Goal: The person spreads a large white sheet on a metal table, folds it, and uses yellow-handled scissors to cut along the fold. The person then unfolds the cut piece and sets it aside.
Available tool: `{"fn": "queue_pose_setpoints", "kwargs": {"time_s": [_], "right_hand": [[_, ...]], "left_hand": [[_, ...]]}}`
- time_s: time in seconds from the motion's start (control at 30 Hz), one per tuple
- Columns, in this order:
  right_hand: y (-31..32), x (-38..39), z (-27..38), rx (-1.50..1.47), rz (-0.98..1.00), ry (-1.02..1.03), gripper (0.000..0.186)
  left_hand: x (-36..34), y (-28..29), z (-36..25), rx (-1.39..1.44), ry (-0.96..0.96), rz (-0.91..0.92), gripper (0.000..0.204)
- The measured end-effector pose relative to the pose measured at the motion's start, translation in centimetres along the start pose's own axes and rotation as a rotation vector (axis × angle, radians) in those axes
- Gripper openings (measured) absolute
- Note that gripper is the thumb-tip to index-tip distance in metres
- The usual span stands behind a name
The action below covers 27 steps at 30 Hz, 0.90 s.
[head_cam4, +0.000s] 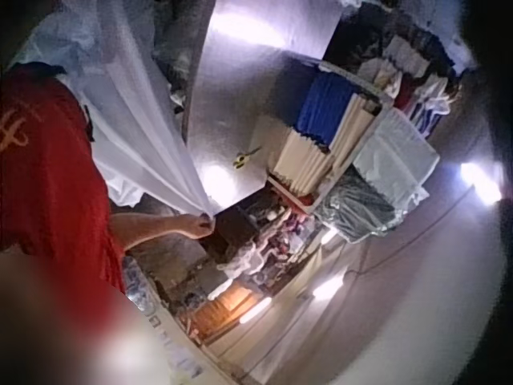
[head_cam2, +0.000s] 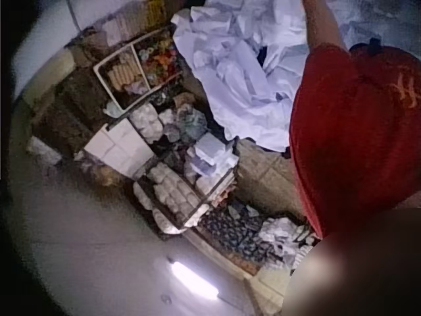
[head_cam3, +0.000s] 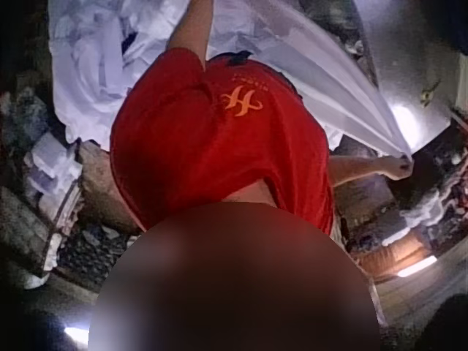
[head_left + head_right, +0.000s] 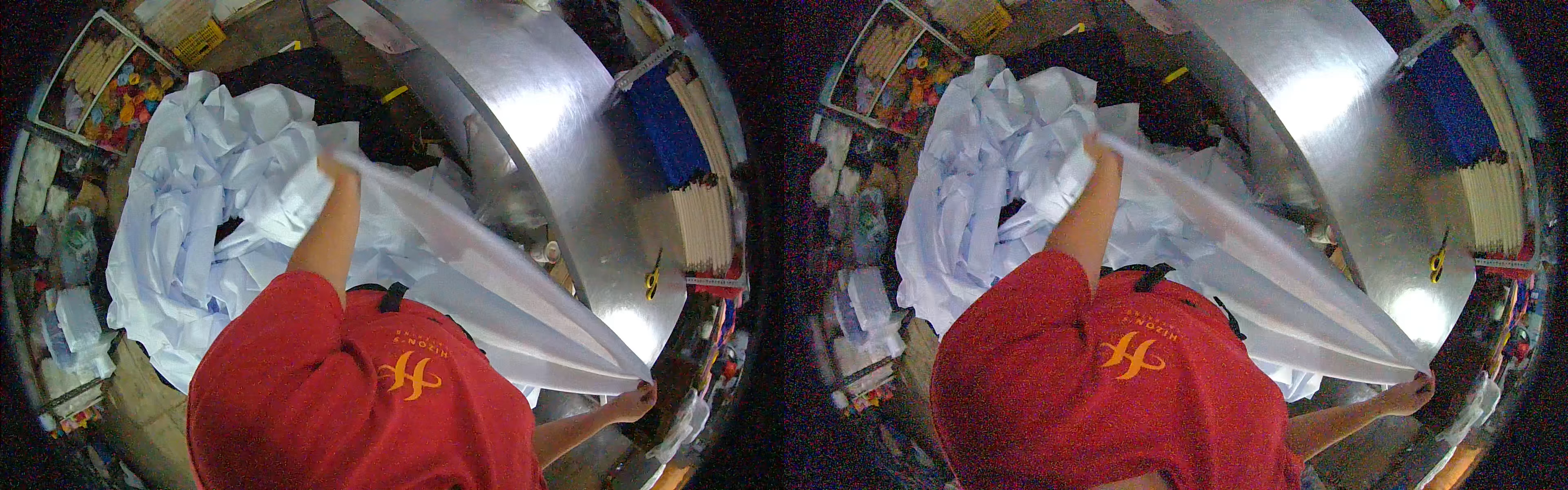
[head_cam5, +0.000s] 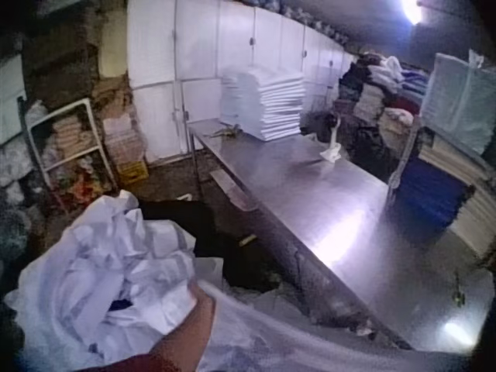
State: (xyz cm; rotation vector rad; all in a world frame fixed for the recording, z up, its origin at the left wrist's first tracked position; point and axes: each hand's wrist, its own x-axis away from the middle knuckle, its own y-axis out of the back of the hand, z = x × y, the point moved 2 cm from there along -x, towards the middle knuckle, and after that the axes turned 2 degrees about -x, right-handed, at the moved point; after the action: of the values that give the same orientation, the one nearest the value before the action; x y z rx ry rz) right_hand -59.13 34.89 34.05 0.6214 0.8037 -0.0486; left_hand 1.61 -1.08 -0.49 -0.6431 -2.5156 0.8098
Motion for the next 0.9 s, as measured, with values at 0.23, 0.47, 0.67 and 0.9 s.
{"fn": "queue_pose_setpoints", "kwargs": {"time_s": [0.23, 0.47, 0.67, 0.9], "right_hand": [[-0.7, -4.6, -5.4, -0.49, -0.046, -0.074, 0.029], [-3.9, -5.2, -11.9, 0.108, -0.087, -0.173, 0.025], [-1.5, -2.1, -17.0, -0.08, -0.094, -0.214, 0.018], [3.7, -6.3, -15.6, 0.212, -0.242, -0.167, 0.021]], "left_hand": [[15.8, -24.6, -17.7, 0.046, -0.097, 1.261, 0.025], [18.4, -17.1, -12.7, -0.913, -0.687, 1.111, 0.041], [6.8, -8.6, -13.1, -1.596, -0.691, 0.926, 0.032], [4.9, -1.2, -8.3, -1.712, -0.433, 0.892, 0.02]]}}
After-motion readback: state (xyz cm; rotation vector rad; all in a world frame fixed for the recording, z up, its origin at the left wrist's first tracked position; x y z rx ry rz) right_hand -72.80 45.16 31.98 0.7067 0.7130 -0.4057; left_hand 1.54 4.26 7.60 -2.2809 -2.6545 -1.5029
